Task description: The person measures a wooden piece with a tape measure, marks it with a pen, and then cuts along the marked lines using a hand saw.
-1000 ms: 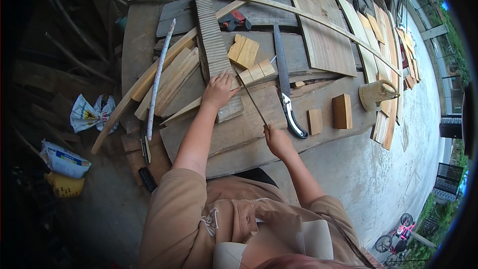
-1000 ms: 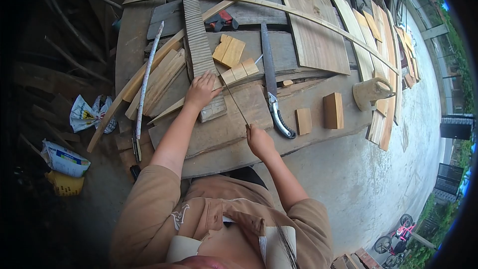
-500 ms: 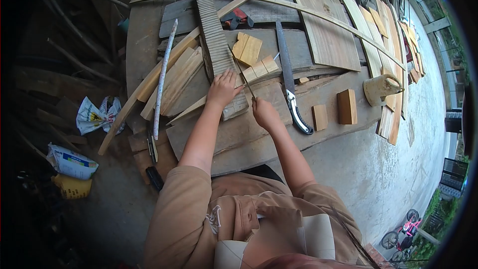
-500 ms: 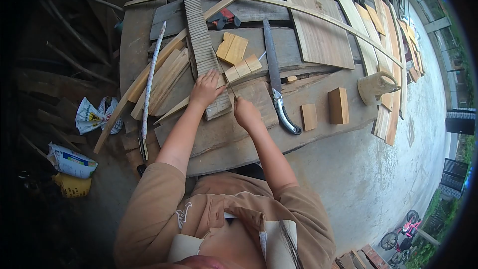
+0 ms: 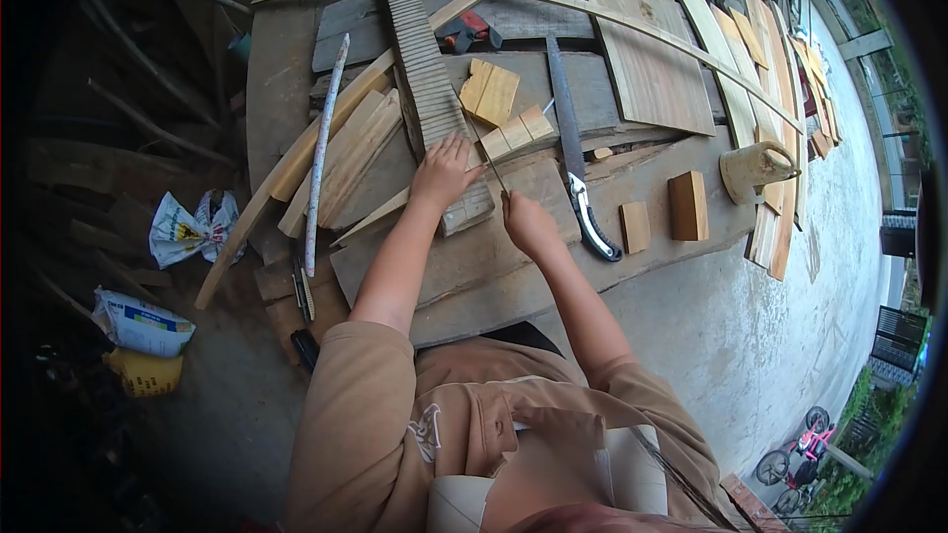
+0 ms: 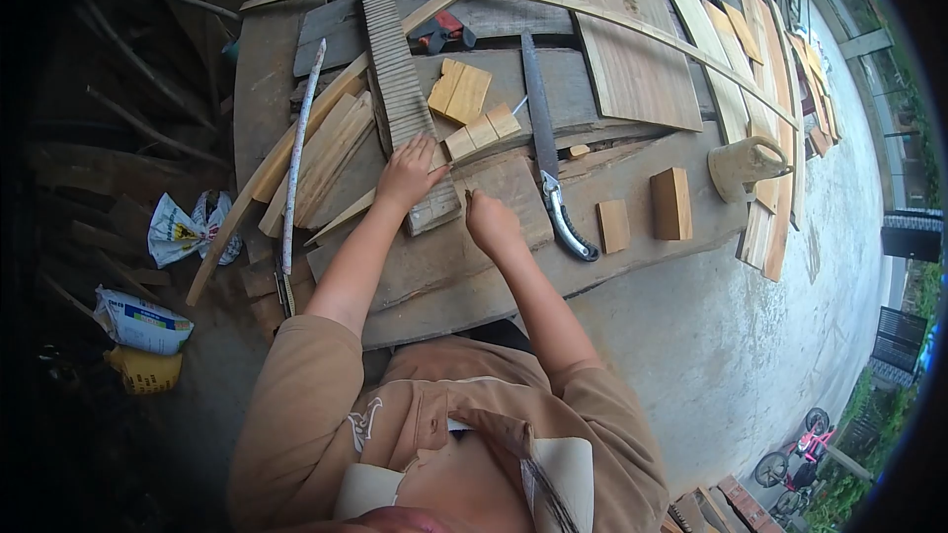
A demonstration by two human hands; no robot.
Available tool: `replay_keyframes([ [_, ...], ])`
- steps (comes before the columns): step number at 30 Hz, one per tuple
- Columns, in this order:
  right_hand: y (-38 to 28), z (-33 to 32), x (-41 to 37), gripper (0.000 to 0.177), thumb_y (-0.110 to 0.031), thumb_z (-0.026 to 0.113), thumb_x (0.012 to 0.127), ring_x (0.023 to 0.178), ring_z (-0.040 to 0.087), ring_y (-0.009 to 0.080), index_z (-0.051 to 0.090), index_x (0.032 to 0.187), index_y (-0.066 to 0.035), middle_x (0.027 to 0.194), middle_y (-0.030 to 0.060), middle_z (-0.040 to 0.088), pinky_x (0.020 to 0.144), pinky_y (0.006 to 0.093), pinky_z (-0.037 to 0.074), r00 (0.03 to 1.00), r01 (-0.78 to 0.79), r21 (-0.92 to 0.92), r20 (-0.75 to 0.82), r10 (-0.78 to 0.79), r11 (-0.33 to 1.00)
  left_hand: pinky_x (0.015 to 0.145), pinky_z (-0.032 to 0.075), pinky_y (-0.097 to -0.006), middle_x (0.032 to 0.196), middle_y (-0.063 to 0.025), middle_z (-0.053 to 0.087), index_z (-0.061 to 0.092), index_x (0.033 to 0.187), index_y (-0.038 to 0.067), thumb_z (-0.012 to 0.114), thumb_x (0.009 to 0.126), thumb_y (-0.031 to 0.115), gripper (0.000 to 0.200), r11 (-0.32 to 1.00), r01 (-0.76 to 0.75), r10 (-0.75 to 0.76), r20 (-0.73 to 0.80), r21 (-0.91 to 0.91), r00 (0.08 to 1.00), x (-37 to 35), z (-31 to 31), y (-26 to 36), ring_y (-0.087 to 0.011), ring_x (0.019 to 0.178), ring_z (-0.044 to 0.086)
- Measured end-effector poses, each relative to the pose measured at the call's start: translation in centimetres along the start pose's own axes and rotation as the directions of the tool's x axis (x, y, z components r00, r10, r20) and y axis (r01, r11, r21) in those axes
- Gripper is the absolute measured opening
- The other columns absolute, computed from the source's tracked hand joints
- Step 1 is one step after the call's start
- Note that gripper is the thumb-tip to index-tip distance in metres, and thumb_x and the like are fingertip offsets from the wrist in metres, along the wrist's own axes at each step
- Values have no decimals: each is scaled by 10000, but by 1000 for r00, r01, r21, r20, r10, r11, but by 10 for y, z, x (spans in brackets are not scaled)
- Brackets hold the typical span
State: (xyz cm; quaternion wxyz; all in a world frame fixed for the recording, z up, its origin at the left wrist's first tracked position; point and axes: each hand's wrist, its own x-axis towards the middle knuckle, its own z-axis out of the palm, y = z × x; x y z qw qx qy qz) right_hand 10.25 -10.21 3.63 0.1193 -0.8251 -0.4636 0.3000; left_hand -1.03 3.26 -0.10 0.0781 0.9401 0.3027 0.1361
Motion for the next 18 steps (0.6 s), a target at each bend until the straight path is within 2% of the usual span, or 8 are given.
replay_keyframes([
  [2, -2, 3, 11, 256, -211, 369, 857, 712, 579, 406, 521, 843, -5, 745, 249, 586, 638, 485, 454, 999, 25, -5, -20, -25, 1000, 974, 302, -348, 1196, -182, 470, 446, 1141, -45, 532, 793, 382, 558, 1000, 25, -25, 82, -3, 996, 1, 0, 0, -256, 1173, 397],
  [4, 1, 3, 9, 246, -205, 375, 852, 706, 581, 404, 521, 844, -7, 742, 247, 587, 632, 482, 456, 998, 45, -7, -48, -45, 999, 969, 309, -350, 1190, -185, 474, 449, 1136, -50, 536, 790, 383, 561, 1000, 20, -19, 78, -11, 997, 2, 1, 0, -258, 1171, 400],
  [8, 22, -5, -52, 259, -237, 369, 867, 681, 580, 397, 513, 833, -24, 710, 236, 586, 603, 478, 455, 998, -33, -68, 56, 37, 997, 944, 342, -353, 1149, -198, 502, 480, 1104, -50, 563, 778, 364, 533, 1000, -6, 6, 11, -22, 1000, 2, 3, -1, -271, 1130, 444],
  [12, 32, -19, -90, 279, -263, 366, 875, 677, 571, 405, 513, 834, -29, 701, 230, 584, 598, 479, 449, 991, -111, -53, 74, 115, 992, 940, 349, -346, 1153, -197, 499, 480, 1102, -51, 570, 775, 352, 526, 999, -12, 12, 16, -35, 1000, 1, 1, 0, -269, 1132, 442],
  [14, 31, -18, -88, 285, -268, 366, 875, 676, 569, 407, 513, 833, -28, 702, 227, 585, 597, 479, 447, 990, -125, -37, 63, 127, 991, 936, 353, -345, 1155, -197, 498, 483, 1098, -50, 578, 771, 344, 521, 1000, -11, 11, 5, -20, 1000, 1, -1, 1, -267, 1133, 442],
  [18, 13, -8, -35, 279, -255, 374, 866, 717, 577, 389, 527, 837, -23, 741, 229, 589, 630, 478, 448, 997, -68, -33, 36, 69, 997, 935, 354, -347, 1155, -196, 498, 481, 1102, -48, 581, 767, 348, 528, 1000, -1, 1, 26, -27, 1000, 2, -2, 2, -267, 1131, 443],
])
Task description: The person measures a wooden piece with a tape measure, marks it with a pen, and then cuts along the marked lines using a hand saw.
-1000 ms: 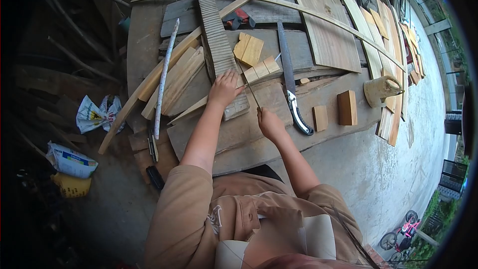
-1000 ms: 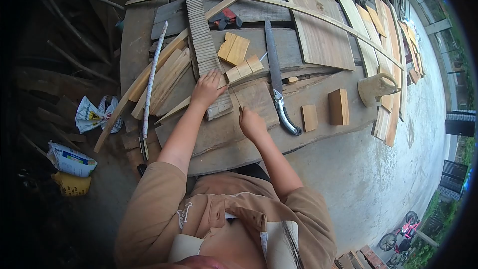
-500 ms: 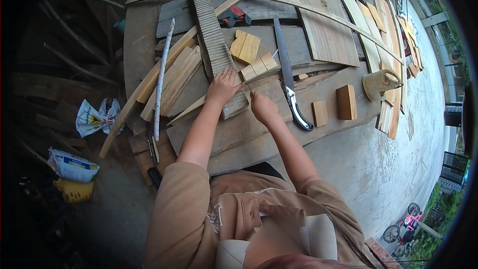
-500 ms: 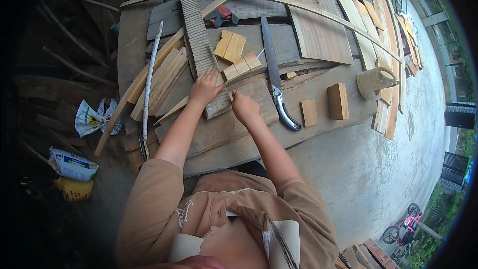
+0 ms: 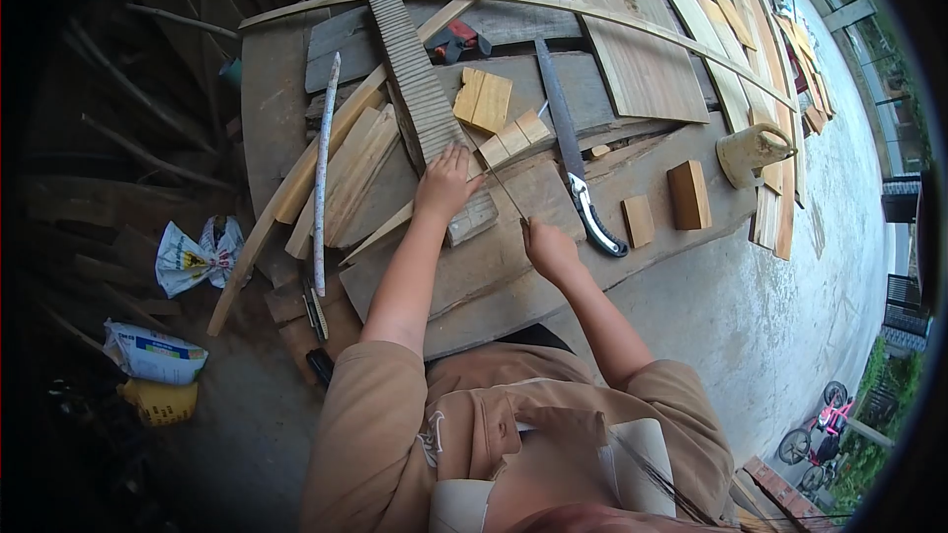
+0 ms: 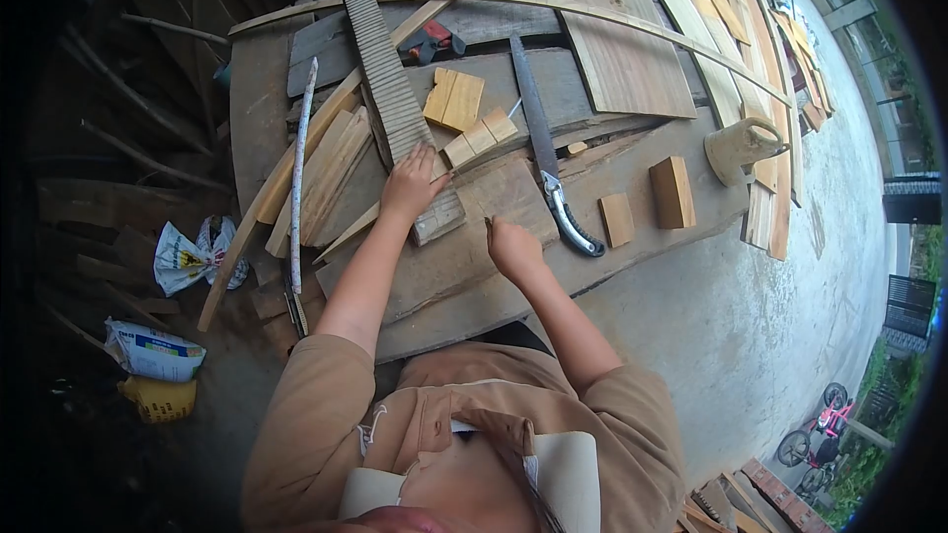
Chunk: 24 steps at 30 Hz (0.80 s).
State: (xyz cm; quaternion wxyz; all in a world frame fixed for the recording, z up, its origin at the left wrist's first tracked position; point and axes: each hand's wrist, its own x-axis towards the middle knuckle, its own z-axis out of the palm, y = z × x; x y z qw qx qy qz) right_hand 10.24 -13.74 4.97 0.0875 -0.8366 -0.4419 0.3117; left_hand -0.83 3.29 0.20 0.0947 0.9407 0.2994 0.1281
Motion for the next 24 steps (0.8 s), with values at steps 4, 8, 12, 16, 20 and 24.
replay_keyframes([
  [4, -30, 6, 57, 249, -213, 384, 847, 737, 579, 389, 532, 828, -13, 771, 227, 593, 651, 475, 452, 991, 89, 22, -102, -87, 996, 941, 347, -344, 1159, -190, 497, 465, 1121, -50, 570, 770, 364, 553, 1000, 9, -9, 4, 16, 1000, 0, 6, -3, -266, 1137, 437],
  [8, -17, 9, 37, 256, -224, 374, 857, 725, 580, 386, 519, 844, -13, 761, 231, 592, 633, 476, 453, 996, 59, 5, -64, -59, 998, 962, 323, -339, 1178, -184, 484, 447, 1143, -48, 551, 780, 381, 573, 999, 25, -26, 42, 28, 999, -1, 3, -2, -264, 1155, 418],
  [12, 24, 13, -25, 256, -238, 358, 873, 699, 574, 396, 499, 864, -24, 717, 238, 582, 612, 483, 449, 1000, 16, -32, 12, -16, 999, 966, 317, -340, 1193, -186, 472, 442, 1151, -49, 545, 783, 386, 579, 1000, 17, -18, 64, 18, 998, 1, 5, -3, -261, 1166, 406],
  [16, 19, 3, -23, 288, -266, 357, 879, 699, 573, 400, 511, 885, -23, 721, 241, 581, 613, 486, 447, 999, 15, 16, 34, -16, 1000, 961, 323, -342, 1195, -185, 471, 442, 1146, -51, 545, 785, 380, 572, 1000, 11, -12, 53, 25, 999, -2, 6, -2, -261, 1170, 402],
  [20, -19, 9, 49, 303, -257, 354, 878, 731, 563, 408, 520, 843, -6, 755, 250, 577, 650, 485, 440, 993, 101, 68, -71, -96, 993, 964, 324, -341, 1189, -182, 476, 451, 1134, -50, 553, 780, 368, 557, 1000, 8, -9, 36, 25, 999, -1, 6, -3, -262, 1164, 408],
  [24, -28, 7, 55, 321, -266, 343, 883, 749, 552, 420, 511, 841, 4, 774, 253, 574, 667, 490, 431, 993, 98, 93, -80, -91, 991, 964, 327, -338, 1186, -182, 480, 456, 1131, -47, 560, 775, 368, 556, 999, 12, -14, 40, 37, 999, -1, 4, -3, -261, 1157, 417],
])
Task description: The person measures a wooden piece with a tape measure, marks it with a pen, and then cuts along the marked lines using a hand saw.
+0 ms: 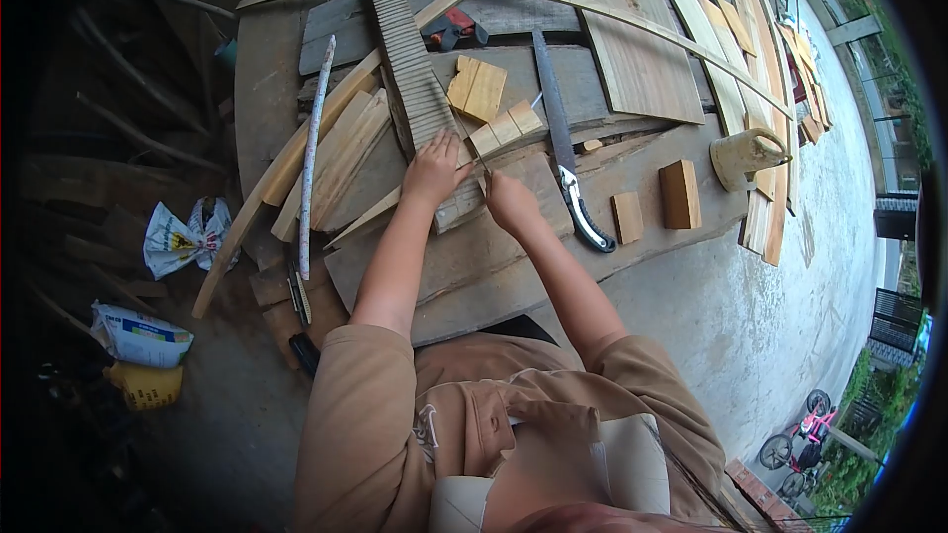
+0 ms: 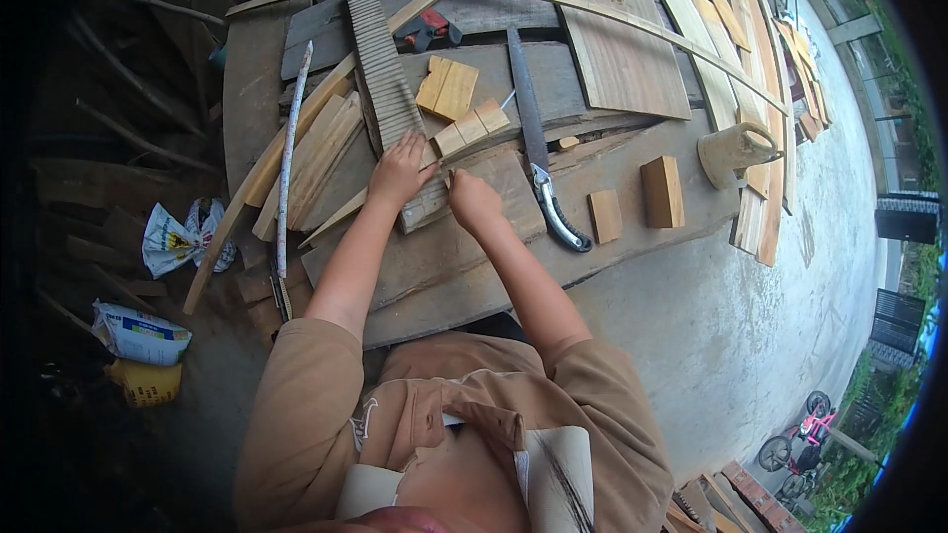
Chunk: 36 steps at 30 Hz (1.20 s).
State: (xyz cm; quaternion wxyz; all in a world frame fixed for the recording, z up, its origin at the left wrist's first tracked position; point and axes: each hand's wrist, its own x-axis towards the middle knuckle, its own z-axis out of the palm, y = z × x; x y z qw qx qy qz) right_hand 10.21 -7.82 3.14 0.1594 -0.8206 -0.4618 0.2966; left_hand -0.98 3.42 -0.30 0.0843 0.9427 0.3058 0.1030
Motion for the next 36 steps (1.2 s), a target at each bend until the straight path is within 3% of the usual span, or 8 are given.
replay_keyframes([
  [8, 46, -8, -100, 286, -252, 361, 881, 686, 554, 429, 500, 862, -3, 703, 260, 568, 622, 507, 432, 991, -87, -10, 103, 88, 996, 960, 332, -335, 1182, -180, 483, 455, 1133, -48, 581, 762, 353, 561, 999, 8, -8, 3, -47, 1000, 1, 0, 0, -259, 1157, 417],
  [16, 12, 6, 13, 315, -252, 359, 884, 778, 538, 436, 509, 855, 23, 770, 284, 560, 678, 494, 423, 997, 80, 101, 10, -82, 992, 951, 342, -340, 1158, -190, 496, 462, 1110, -54, 587, 756, 348, 550, 999, 5, -7, -26, -53, 1000, 1, 1, 0, -264, 1146, 426],
  [19, 8, 5, 11, 322, -250, 375, 883, 765, 528, 437, 513, 851, 39, 774, 275, 559, 679, 482, 411, 999, 47, 87, -16, -45, 995, 936, 359, -338, 1133, -190, 513, 475, 1094, -52, 600, 748, 332, 532, 998, -12, 9, -55, -58, 998, 0, 0, 1, -264, 1128, 446],
  [21, 15, 1, -25, 312, -244, 375, 884, 772, 536, 425, 517, 873, 35, 790, 266, 565, 686, 474, 415, 997, -48, 45, 60, 45, 998, 923, 373, -337, 1117, -179, 528, 487, 1084, -46, 612, 739, 320, 518, 998, -7, 3, -67, -65, 998, 1, -1, 0, -254, 1121, 455],
  [22, 46, 18, -40, 297, -261, 362, 886, 727, 545, 433, 490, 870, 6, 759, 274, 566, 655, 502, 421, 999, 36, 70, 20, -38, 997, 923, 373, -337, 1117, -179, 528, 487, 1084, -46, 612, 739, 320, 518, 996, 14, -21, -81, -92, 996, 3, -2, 0, -254, 1121, 455],
  [26, 70, 20, -99, 258, -239, 395, 878, 666, 535, 440, 482, 876, 4, 674, 272, 549, 607, 507, 415, 999, -19, 93, 32, 16, 995, 931, 365, -338, 1131, -168, 522, 482, 1095, -38, 609, 741, 325, 523, 998, 25, -28, -46, -60, 999, -2, 2, 1, -246, 1135, 443],
  [33, 13, 2, 15, 321, -261, 344, 889, 764, 539, 428, 500, 861, 18, 768, 274, 564, 670, 497, 416, 994, 99, -1, 39, -99, 995, 932, 355, -335, 1149, -165, 511, 474, 1102, -31, 605, 737, 339, 536, 997, 30, -35, -73, -76, 997, -3, 5, 1, -244, 1137, 438],
  [36, 0, 7, 15, 328, -268, 335, 892, 748, 546, 428, 504, 855, 11, 757, 264, 571, 669, 494, 426, 999, 25, -26, -47, -26, 999, 930, 354, -338, 1150, -170, 508, 469, 1097, -32, 608, 734, 340, 538, 997, 31, -37, -75, -77, 996, -2, 5, 0, -251, 1135, 439],
])
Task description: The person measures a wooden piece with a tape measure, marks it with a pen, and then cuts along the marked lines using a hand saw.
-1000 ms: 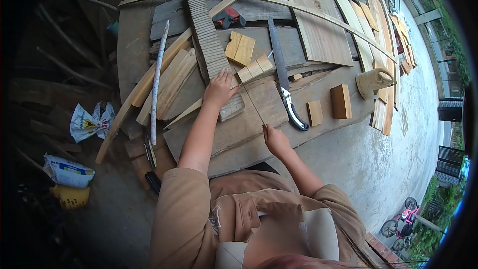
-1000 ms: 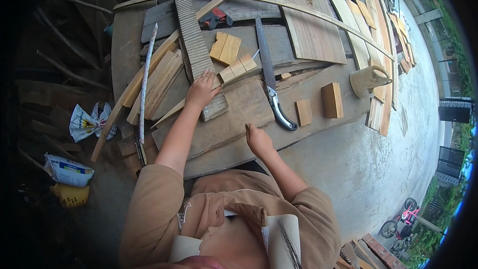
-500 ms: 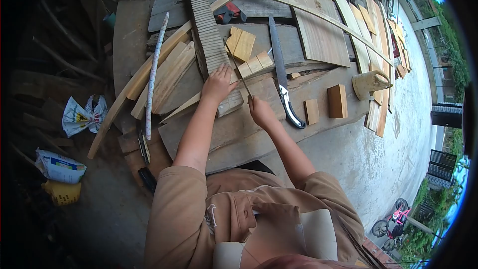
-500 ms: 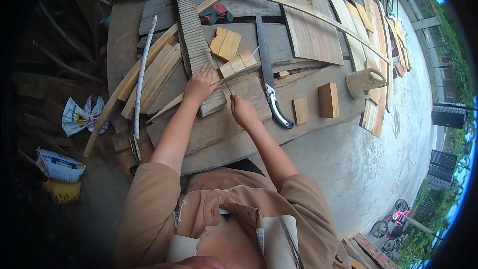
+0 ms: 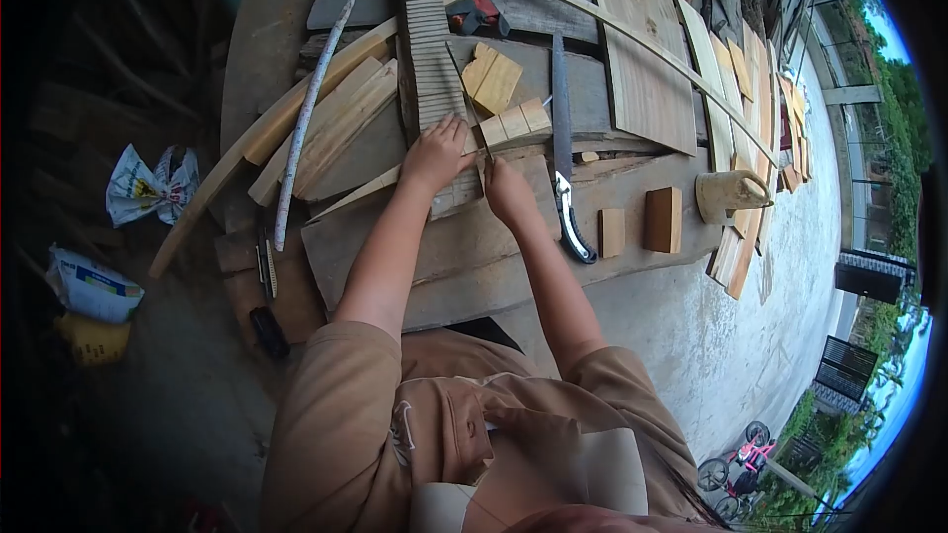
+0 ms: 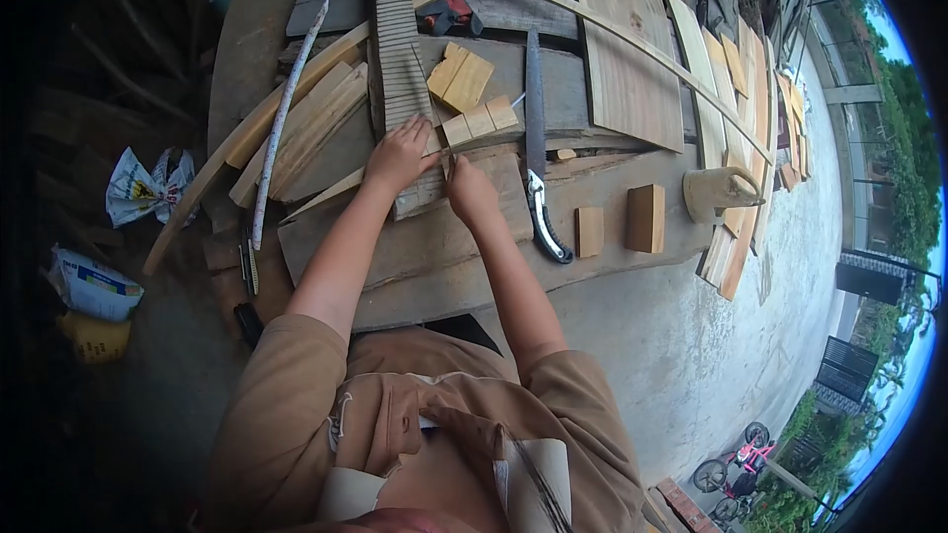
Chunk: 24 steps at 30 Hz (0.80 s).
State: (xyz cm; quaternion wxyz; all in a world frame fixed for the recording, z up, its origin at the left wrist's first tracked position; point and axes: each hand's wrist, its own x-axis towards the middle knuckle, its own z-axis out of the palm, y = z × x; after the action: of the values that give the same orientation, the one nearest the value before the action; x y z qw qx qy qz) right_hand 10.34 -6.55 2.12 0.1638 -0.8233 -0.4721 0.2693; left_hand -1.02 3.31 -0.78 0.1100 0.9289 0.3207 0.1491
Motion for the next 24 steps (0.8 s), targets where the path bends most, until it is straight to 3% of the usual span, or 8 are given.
replay_keyframes([
  [7, 66, 2, -120, 287, -272, 379, 878, 698, 559, 411, 498, 919, -13, 716, 246, 574, 624, 499, 431, 986, -99, -7, 134, 100, 995, 933, 354, -335, 1156, -170, 503, 464, 1109, -32, 608, 737, 338, 545, 1000, 11, -11, 22, -3, 1000, 0, 2, 0, -249, 1137, 438],
  [10, 53, -9, -104, 293, -272, 376, 879, 708, 558, 410, 493, 917, -7, 722, 247, 575, 630, 495, 430, 987, -59, 35, 152, 53, 998, 937, 352, -335, 1160, -168, 501, 466, 1111, -30, 607, 739, 342, 545, 1000, 3, -3, 10, 2, 1000, 0, 1, 0, -248, 1140, 436],
  [15, 10, -9, -2, 339, -276, 324, 894, 754, 554, 413, 505, 870, 10, 768, 259, 572, 661, 483, 429, 994, 70, 25, 83, -72, 997, 938, 353, -333, 1155, -163, 507, 475, 1106, -29, 607, 735, 349, 545, 999, 35, -35, 26, 1, 999, 2, 0, 3, -241, 1141, 435],
  [18, 7, -8, -7, 349, -285, 316, 897, 748, 558, 411, 506, 869, 7, 762, 258, 573, 662, 481, 432, 995, 22, -33, 97, -19, 999, 933, 360, -332, 1149, -161, 512, 477, 1098, -31, 610, 733, 347, 542, 1000, 29, -29, 18, 4, 999, -1, -2, 2, -235, 1143, 434],
  [24, 54, -26, -129, 289, -264, 373, 879, 750, 557, 407, 493, 879, -1, 755, 250, 576, 664, 480, 429, 974, -129, 89, 199, 110, 988, 914, 383, -333, 1137, -158, 524, 490, 1098, -28, 603, 749, 337, 518, 1000, 18, -17, 44, -3, 999, 5, -5, 2, -233, 1127, 453],
])
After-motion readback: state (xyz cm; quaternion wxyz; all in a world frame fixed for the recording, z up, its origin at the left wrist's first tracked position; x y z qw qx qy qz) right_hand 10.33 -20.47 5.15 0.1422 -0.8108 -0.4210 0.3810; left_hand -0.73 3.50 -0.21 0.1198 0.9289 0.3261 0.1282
